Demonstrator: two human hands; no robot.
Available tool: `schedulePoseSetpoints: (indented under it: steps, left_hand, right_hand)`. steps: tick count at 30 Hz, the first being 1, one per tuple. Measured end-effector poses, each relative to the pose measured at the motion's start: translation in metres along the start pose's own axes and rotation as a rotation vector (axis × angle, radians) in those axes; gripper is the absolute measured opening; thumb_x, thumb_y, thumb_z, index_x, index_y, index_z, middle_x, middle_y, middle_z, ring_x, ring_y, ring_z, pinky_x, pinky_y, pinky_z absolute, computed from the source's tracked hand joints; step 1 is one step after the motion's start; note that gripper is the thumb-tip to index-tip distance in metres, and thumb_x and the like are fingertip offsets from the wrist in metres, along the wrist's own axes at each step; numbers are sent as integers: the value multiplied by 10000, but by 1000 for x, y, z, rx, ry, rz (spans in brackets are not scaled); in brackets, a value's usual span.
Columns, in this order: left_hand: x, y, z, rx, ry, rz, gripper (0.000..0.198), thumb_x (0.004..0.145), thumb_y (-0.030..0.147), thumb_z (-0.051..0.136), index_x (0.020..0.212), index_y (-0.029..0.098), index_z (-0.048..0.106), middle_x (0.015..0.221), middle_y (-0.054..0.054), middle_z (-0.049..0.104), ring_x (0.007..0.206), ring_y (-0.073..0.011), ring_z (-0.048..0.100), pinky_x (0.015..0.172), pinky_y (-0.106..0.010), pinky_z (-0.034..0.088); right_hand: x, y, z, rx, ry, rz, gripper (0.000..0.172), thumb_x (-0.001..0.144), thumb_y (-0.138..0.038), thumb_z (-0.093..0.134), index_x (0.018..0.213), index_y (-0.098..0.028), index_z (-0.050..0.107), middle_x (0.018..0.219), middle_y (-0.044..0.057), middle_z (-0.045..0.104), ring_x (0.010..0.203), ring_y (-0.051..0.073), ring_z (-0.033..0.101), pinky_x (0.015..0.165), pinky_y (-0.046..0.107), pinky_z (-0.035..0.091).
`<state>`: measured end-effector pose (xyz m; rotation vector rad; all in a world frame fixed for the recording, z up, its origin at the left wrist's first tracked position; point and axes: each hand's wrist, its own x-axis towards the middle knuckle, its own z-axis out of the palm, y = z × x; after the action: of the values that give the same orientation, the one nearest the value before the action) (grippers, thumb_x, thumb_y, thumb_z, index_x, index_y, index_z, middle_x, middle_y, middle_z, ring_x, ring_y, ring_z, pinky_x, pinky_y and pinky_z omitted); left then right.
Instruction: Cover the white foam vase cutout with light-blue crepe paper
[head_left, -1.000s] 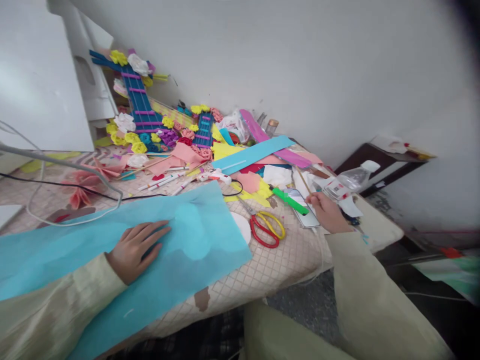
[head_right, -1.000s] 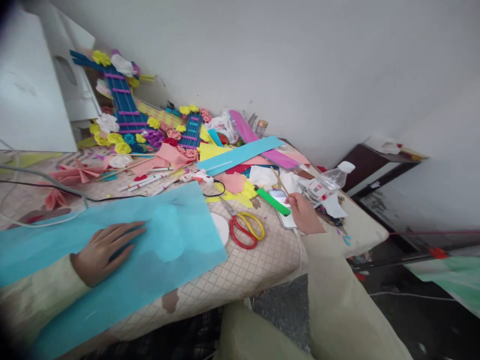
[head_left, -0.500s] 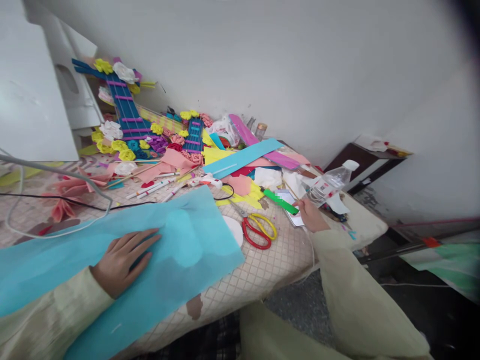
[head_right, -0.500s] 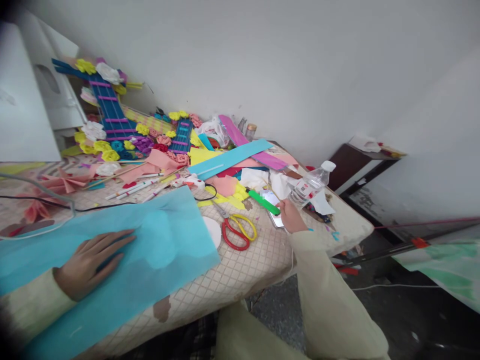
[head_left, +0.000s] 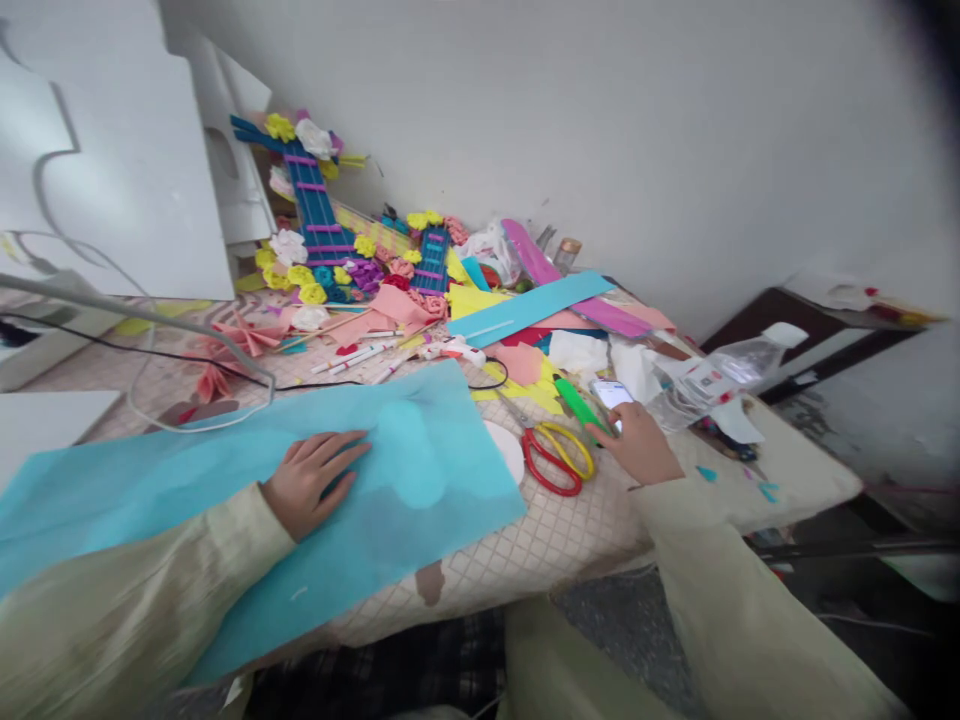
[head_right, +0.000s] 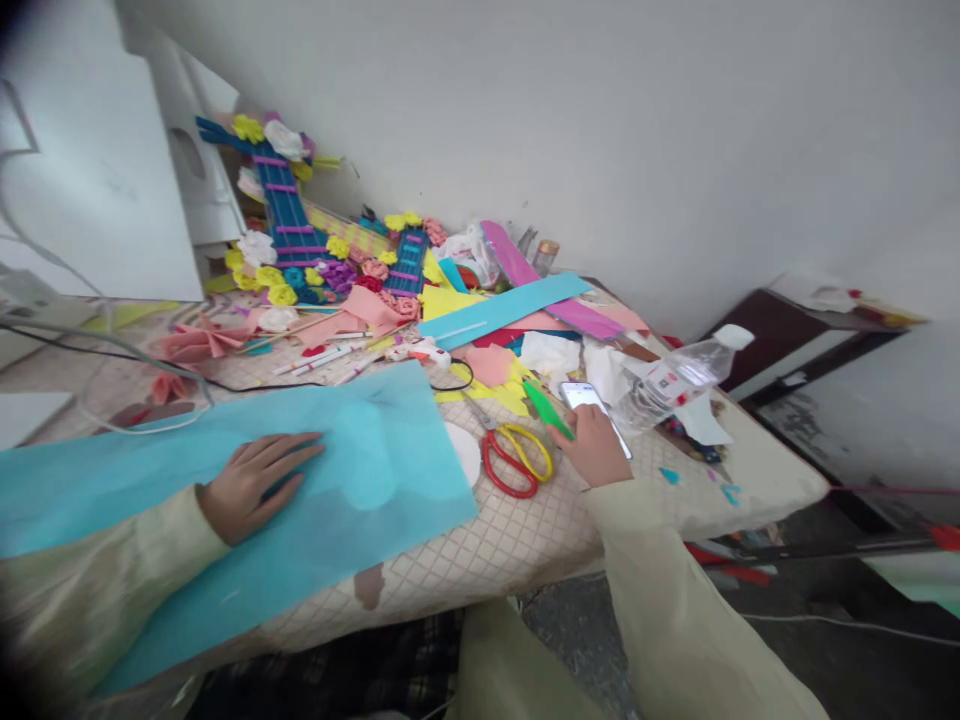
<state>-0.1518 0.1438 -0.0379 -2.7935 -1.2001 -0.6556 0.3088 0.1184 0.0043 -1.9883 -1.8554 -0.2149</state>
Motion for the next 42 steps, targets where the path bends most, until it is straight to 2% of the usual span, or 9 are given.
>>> schedulePoseSetpoints:
  steps: [4,7,10,13,17,23,33,38,42]
  left_hand:
    - [1,3,-2,4,5,-11,359,855,284,319,1127,201,537,1190,-70,546,1015,-240,486,819,-403,391]
    - [1,4,-3,2,-18,-9,359,860,277,316,1130,189,536,1198,-76,539,1020,-239,478,818,-409,391]
    - [0,4,-4,12,-30,-1,363,865,271,314,1138,176,533,1206,-81,532,1022,-241,473,820,-420,392]
    - [0,4,-5,42,-50,13,372,866,276,316,1159,171,518,1225,-86,515,1039,-248,463,823,-424,393]
    - [-1,6,-8,74,-82,33,400,859,322,326,1190,171,492,1254,-98,487,1057,-259,456,834,-427,388]
    - [0,8,-13,90,-102,51,428,853,353,338,1195,140,481,1264,-110,474,1061,-274,452,834,-426,377]
    - [4,8,-17,86,-173,37,423,865,344,311,1198,143,478,1268,-107,469,1060,-269,454,824,-419,382]
    - [4,8,-16,87,-194,28,425,861,357,308,1194,157,479,1273,-104,462,1066,-268,445,832,-420,375]
    - [3,10,-17,78,-198,17,530,805,489,379,1205,152,465,1280,-120,446,1086,-288,428,853,-433,359]
  right_hand:
    - [6,-45,-12,128,-66,-174,299,867,-346,294,882,-162,529,838,98,547,837,233,519,760,379,413]
    - [10,-94,-11,281,-204,-363,256,874,-251,339,1004,-197,552,929,71,556,898,188,534,807,331,419]
    - [15,-138,8,423,-298,-509,244,865,-167,373,1024,-198,556,959,64,563,900,163,535,799,303,428]
    - [21,-158,38,439,-302,-557,173,839,-139,432,886,-174,595,865,57,589,824,169,538,751,312,441]
    - [24,-150,59,413,-292,-557,147,815,-121,473,802,-147,617,813,76,600,779,189,527,725,350,441]
    - [17,-127,44,412,-331,-632,117,794,-162,540,747,-183,645,767,41,622,795,188,525,759,361,429]
    - [21,-166,45,459,-383,-731,119,786,-154,550,761,-179,664,777,43,639,749,170,557,717,329,444]
    - [11,-156,46,496,-427,-778,135,744,-86,583,722,-177,680,737,32,655,723,155,579,709,303,457]
    - [4,-144,41,524,-422,-733,136,749,-101,582,720,-191,680,737,27,656,721,151,586,703,299,467]
